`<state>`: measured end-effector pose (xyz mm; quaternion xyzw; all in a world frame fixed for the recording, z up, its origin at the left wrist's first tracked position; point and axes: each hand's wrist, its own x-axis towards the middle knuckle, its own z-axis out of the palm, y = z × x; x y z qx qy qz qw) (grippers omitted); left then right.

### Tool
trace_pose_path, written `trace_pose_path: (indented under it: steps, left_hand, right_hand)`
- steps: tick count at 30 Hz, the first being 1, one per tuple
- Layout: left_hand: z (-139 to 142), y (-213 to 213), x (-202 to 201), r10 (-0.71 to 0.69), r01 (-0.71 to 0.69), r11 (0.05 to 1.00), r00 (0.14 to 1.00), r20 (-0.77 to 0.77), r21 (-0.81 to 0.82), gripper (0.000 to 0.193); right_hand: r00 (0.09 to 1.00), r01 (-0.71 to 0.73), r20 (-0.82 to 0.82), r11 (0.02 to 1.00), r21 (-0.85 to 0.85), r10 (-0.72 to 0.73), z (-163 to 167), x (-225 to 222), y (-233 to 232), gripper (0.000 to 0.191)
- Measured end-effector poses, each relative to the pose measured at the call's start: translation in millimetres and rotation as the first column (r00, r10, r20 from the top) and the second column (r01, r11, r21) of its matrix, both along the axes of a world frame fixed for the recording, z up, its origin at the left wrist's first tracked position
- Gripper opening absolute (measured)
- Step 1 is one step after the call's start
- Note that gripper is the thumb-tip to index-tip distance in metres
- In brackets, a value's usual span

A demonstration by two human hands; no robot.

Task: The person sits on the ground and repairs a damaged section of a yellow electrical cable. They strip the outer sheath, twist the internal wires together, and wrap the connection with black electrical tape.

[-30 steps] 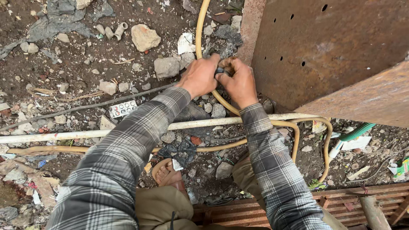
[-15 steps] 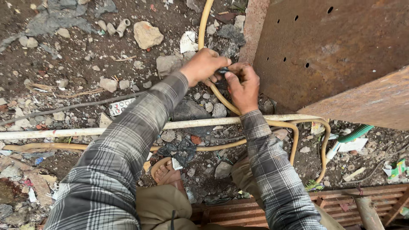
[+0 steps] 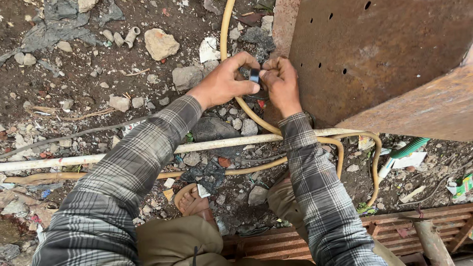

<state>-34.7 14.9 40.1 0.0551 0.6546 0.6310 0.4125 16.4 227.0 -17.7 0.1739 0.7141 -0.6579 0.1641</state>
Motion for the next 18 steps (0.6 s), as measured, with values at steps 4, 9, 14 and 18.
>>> trace_pose_path:
  steps: [4,9,14,18]
  left_hand:
    - [0,-2,1,-0.123,0.079,0.974,0.972,-0.2,-0.214,0.053]
    - [7,-2,4,-0.173,0.084,0.936,0.956,-0.238,-0.343,0.064]
    - [7,5,13,-0.154,0.074,0.891,0.977,-0.146,-0.447,0.054]
    - [0,7,5,-0.104,0.085,0.92,0.994,-0.029,-0.382,0.065]
  right_hand:
    - [0.996,-0.026,0.08,1.0,-0.017,0.028,20,-3,-2,0.011]
    - [0.982,-0.173,0.086,0.982,0.074,0.167,55,-1,-11,0.036]
    - [0.961,-0.276,0.058,0.953,0.128,0.271,65,0,-18,0.057]
    - [0.938,-0.33,0.028,0.863,0.382,0.346,59,-2,-19,0.048]
